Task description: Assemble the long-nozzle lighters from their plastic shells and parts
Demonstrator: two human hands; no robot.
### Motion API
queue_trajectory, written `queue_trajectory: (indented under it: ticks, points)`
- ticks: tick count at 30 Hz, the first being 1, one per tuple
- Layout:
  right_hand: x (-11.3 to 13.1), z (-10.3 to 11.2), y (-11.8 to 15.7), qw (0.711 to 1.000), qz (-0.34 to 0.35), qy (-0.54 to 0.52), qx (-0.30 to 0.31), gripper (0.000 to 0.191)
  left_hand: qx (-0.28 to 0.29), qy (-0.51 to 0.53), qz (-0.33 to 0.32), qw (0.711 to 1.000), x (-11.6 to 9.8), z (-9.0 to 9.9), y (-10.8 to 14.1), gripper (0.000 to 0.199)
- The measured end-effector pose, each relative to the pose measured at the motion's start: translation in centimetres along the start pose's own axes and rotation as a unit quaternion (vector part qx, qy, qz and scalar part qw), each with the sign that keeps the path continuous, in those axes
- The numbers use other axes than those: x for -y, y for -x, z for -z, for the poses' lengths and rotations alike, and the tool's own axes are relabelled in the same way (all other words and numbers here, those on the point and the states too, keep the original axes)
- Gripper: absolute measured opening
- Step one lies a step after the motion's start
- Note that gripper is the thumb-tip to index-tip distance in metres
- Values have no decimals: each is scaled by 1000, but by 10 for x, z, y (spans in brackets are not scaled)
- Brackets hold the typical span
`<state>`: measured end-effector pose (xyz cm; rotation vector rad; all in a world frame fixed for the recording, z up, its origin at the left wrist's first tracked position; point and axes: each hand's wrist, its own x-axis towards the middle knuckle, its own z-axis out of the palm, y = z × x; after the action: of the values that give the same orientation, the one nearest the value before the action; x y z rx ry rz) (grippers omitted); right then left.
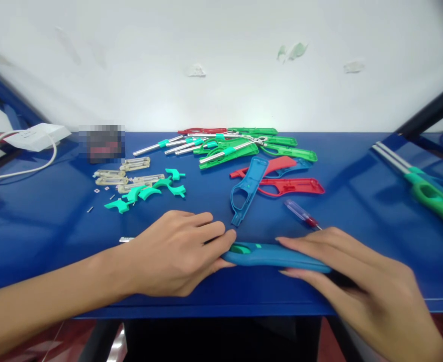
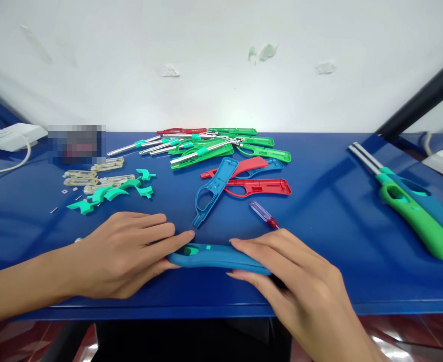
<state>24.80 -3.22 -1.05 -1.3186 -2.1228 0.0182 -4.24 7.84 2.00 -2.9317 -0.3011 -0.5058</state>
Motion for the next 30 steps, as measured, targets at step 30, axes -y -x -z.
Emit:
queue_trajectory:
  ticks: [30]
  points:
    - [4, -9, 19, 996, 36, 84, 26, 43, -94, -32, -24, 995, -13, -3, -1, 29]
